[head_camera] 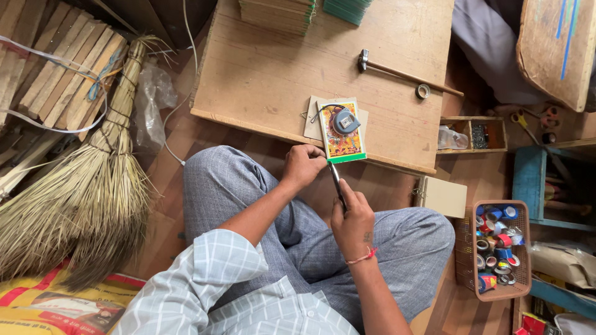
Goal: The person sits on the floor at a low table and applies green tape around the edges of small devotional picture cards mounted on backing board, pressing the tape down along each side. Finished cards are placed onto a growing stack, and the person picks up the next card to repeat the process.
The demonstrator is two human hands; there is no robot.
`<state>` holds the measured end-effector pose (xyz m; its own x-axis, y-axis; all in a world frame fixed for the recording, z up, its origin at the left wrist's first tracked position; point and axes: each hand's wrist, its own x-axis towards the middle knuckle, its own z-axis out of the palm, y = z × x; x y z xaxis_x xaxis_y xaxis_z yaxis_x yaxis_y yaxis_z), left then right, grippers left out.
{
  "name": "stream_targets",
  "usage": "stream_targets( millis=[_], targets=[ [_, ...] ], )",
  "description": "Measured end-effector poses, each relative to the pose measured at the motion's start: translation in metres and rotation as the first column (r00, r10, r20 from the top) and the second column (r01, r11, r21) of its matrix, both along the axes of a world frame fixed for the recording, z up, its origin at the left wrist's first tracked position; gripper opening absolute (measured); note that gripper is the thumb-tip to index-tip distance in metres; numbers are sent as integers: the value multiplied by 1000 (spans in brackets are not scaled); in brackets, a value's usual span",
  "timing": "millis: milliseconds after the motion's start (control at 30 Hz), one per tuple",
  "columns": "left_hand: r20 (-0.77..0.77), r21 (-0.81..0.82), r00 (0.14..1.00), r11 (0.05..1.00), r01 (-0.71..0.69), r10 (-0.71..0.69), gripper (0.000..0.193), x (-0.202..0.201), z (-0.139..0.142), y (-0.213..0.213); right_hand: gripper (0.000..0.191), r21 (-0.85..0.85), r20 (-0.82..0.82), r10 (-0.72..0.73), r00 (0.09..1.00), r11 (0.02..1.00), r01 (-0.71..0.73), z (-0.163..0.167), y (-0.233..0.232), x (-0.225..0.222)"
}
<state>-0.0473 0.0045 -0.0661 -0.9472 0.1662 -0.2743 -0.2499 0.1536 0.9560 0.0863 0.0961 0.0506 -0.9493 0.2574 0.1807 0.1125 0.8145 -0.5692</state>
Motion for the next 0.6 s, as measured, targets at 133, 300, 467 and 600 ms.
stream_targets(
  millis=[133, 300, 467, 600],
  targets=[
    [-36, 10, 999, 1000, -13, 13, 18, 0, 2, 0, 39, 41, 37, -4, 999, 999, 2, -3, -1, -1],
    [3, -18, 1000, 1000, -3, 3, 19, 0, 3, 1, 38, 97, 140, 6, 990, 995, -20, -18, 0, -2],
    [-142, -106, 990, 994, -17, 2, 22, 3, 4, 2, 26, 121, 308, -10, 951, 992, -28, -34, 0, 5],
    [-38, -140, 996, 986, -88, 84, 21, 3, 7, -1, 18, 124, -61, -22, 998, 992, 29, -36, 21, -12]
  ],
)
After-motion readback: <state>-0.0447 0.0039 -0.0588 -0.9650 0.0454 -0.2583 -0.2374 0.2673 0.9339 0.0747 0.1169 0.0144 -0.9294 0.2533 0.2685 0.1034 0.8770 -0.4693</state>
